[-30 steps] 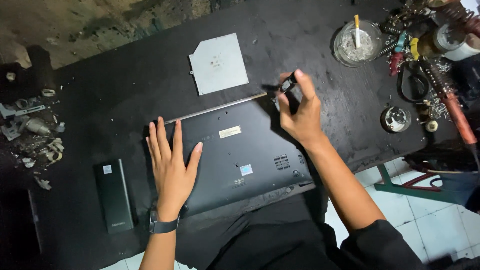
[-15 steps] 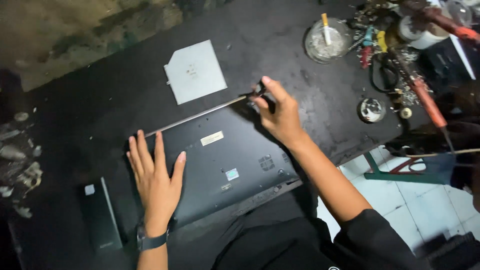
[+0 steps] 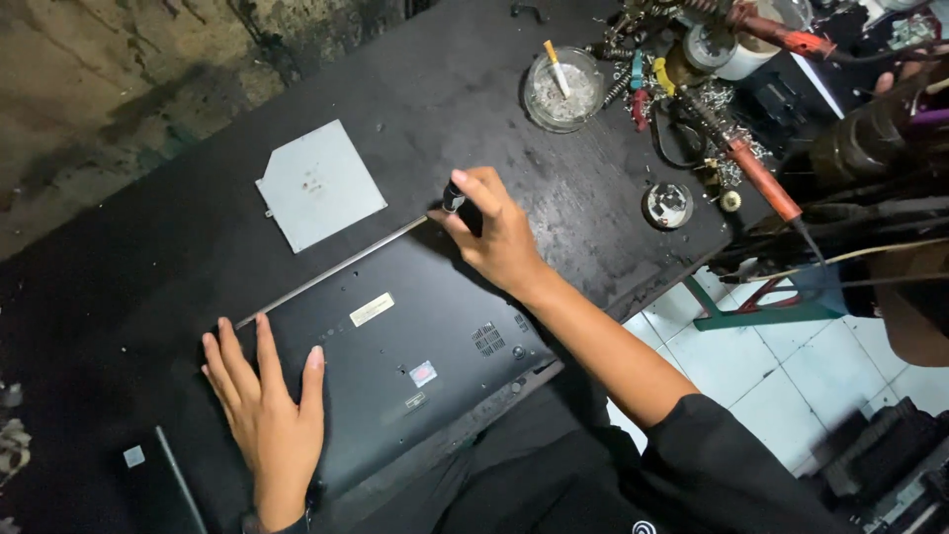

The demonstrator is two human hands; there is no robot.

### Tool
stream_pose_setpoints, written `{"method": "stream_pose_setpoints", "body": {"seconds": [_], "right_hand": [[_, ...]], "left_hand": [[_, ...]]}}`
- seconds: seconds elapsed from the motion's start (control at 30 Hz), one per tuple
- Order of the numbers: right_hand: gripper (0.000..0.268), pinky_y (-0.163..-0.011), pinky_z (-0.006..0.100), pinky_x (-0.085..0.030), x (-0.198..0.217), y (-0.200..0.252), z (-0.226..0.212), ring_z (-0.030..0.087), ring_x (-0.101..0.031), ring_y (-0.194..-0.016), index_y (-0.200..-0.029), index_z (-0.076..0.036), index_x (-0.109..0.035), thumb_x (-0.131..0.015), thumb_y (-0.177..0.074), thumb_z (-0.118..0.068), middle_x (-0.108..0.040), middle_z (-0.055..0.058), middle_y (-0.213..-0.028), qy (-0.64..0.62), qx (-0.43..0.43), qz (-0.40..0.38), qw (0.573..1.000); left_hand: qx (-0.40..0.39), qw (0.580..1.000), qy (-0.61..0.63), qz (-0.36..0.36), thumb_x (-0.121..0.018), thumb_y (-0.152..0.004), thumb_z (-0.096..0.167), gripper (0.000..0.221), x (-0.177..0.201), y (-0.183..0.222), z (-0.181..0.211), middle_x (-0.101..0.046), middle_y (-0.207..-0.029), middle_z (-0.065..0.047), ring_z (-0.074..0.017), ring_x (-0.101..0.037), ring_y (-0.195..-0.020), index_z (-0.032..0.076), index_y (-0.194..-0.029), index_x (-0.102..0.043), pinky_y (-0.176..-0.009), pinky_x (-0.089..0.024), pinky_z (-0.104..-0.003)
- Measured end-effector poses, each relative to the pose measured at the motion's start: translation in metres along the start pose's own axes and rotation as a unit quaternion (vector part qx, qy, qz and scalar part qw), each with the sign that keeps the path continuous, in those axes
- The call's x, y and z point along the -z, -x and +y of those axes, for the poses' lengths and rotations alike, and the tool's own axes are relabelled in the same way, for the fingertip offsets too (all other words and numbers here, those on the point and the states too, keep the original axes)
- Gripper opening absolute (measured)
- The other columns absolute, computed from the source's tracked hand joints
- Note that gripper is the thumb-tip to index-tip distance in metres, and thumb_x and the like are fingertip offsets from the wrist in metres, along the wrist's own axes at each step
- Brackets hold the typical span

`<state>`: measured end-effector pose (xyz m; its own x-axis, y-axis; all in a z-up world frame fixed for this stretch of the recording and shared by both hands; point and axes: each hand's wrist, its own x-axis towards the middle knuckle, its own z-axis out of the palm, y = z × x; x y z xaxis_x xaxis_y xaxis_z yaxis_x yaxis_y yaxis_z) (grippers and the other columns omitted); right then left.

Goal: Removing screws from the bottom panel of a laptop using a manual screwdriver on a repair bench.

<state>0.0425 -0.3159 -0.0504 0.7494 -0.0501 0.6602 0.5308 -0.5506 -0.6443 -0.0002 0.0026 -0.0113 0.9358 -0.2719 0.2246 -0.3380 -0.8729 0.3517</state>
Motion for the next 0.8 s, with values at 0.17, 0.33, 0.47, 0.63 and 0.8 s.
{"method": "stream_pose_setpoints", "body": {"seconds": [0.17, 0.33, 0.47, 0.63, 0.8], "right_hand": [[0.076, -0.071, 0.035, -0.049, -0.001, 0.008, 0.009, 0.026, -0.055, -0.086, -0.157, -0.021, -0.022, -0.066, -0.104, 0.010, -0.052, 0.013, -0.106, 0.018, 0.035, 0.007, 0.999], [0.078, -0.077, 0.034, -0.052, -0.006, 0.013, 0.012, 0.023, -0.057, -0.083, -0.157, -0.015, -0.025, -0.074, -0.101, 0.007, -0.057, 0.010, -0.101, 0.033, -0.014, 0.018, 0.999], [0.073, -0.077, 0.033, -0.049, -0.004, 0.009, 0.008, 0.020, -0.052, -0.078, -0.159, -0.016, -0.024, -0.066, -0.104, 0.006, -0.055, 0.007, -0.090, 0.013, -0.054, 0.027, 0.998], [0.078, -0.072, 0.032, -0.049, -0.002, 0.004, 0.004, 0.020, -0.055, -0.081, -0.157, -0.024, -0.029, -0.076, -0.101, 0.004, -0.055, 0.008, -0.103, 0.027, -0.008, 0.023, 0.999], [0.067, -0.094, 0.042, -0.055, -0.003, 0.003, 0.005, 0.030, -0.068, -0.102, -0.153, -0.015, -0.031, -0.067, -0.101, 0.007, -0.067, 0.014, -0.115, 0.044, 0.034, 0.017, 0.998]], "left_hand": [[0.022, 1.000, 0.004, -0.016, -0.054, -0.102, 0.035, 0.066, 0.001, -0.001, 0.002, -0.025, -0.166, -0.029, -0.0488, -0.019, -0.154, 0.001, -0.157, -0.041, -0.122, -0.019, -0.064], [0.013, 1.000, -0.002, -0.009, -0.055, -0.102, 0.036, 0.066, -0.002, 0.001, -0.002, -0.026, -0.166, -0.030, -0.0497, -0.020, -0.154, 0.001, -0.157, -0.042, -0.121, -0.020, -0.065], [0.007, 1.000, 0.002, 0.006, -0.057, -0.102, 0.034, 0.066, -0.003, 0.001, 0.000, -0.027, -0.165, -0.029, -0.0498, -0.021, -0.154, 0.001, -0.157, -0.041, -0.122, -0.022, -0.065], [0.023, 1.000, -0.005, -0.007, -0.055, -0.102, 0.036, 0.066, -0.002, 0.000, -0.001, -0.027, -0.166, -0.028, -0.0475, -0.020, -0.154, 0.003, -0.157, -0.042, -0.122, -0.021, -0.063], [0.010, 1.000, -0.011, -0.004, -0.055, -0.101, 0.037, 0.067, -0.003, 0.001, -0.003, -0.028, -0.165, -0.029, -0.0484, -0.021, -0.154, 0.002, -0.157, -0.042, -0.120, -0.024, -0.066]]}}
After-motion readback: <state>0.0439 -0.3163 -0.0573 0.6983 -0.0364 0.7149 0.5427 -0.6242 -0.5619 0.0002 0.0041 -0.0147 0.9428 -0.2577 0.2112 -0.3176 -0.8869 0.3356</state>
